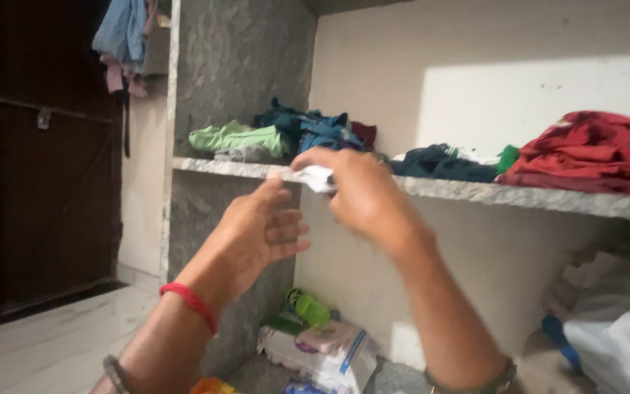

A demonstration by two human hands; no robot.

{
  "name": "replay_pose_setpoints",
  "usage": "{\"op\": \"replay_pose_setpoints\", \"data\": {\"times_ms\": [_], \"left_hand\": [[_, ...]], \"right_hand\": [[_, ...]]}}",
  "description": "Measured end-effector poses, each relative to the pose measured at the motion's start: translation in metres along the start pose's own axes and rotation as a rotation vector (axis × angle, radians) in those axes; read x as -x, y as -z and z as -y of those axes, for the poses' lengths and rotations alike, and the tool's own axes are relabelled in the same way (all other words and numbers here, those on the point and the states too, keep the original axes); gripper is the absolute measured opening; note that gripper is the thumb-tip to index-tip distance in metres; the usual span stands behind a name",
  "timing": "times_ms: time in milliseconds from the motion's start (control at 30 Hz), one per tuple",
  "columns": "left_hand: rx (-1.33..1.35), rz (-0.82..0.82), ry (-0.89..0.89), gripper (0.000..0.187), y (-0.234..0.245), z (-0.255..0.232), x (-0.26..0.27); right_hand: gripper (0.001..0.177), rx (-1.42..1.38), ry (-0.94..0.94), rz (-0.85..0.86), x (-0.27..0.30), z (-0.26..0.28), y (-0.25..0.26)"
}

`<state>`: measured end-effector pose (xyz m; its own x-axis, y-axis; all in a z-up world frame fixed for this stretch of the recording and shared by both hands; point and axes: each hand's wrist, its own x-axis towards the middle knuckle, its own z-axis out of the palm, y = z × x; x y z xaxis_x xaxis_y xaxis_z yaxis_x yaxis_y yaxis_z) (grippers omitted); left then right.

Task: The person unpacks various household items from plastic bags, wipes them with a white cloth, and places them on a built-in shelf. Items handled include yellow soap bars, a blue detergent packet, an orange box, small sachets, a green scrubber, and a white jar.

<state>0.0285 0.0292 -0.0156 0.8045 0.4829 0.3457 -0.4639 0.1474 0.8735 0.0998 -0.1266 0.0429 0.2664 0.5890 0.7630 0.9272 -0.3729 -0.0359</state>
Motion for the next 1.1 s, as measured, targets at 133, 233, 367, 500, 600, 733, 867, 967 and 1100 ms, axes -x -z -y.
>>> {"op": "replay_pose_setpoints", "data": {"times_ms": [133, 233, 367, 500, 600, 733, 867, 967, 1100], "left_hand": [[0.454, 0.128, 0.085, 0.076, 0.058, 0.05, 0.007], [0.526, -0.179, 0.15, 0.064, 0.105, 0.104, 0.04], [0.592, -0.479, 0.275, 0.056, 0.163, 0.168, 0.106], [0.511, -0.649, 0.313, 0.042, 0.209, 0.215, 0.159], [0.48, -0.75, 0.332, 0.042, 0.235, 0.24, 0.187], [0.49, -0.821, 0.326, 0.047, 0.252, 0.271, 0.219], [0.65, -0.795, 0.394, 0.059, 0.262, 0.3, 0.229], [0.894, -0.737, 0.404, 0.066, 0.266, 0.318, 0.228], [1.008, -0.741, 0.358, 0.062, 0.277, 0.337, 0.239]], "right_hand": [[0.059, -0.499, 0.24, -0.007, 0.04, 0.038, -0.071], [0.055, -0.714, 0.045, 0.21, 0.075, 0.061, -0.133], [0.05, -1.428, -0.213, 0.576, 0.113, 0.069, -0.212], [0.054, -1.912, -0.701, 0.766, 0.159, 0.062, -0.286], [0.046, -1.83, -0.949, 0.811, 0.194, 0.053, -0.333], [0.05, -1.891, -1.031, 0.862, 0.222, 0.053, -0.371], [0.05, -1.945, -0.95, 0.915, 0.237, 0.072, -0.377], [0.053, -1.903, -0.785, 1.006, 0.244, 0.094, -0.37], [0.058, -1.858, -0.707, 1.056, 0.254, 0.113, -0.365]]}}
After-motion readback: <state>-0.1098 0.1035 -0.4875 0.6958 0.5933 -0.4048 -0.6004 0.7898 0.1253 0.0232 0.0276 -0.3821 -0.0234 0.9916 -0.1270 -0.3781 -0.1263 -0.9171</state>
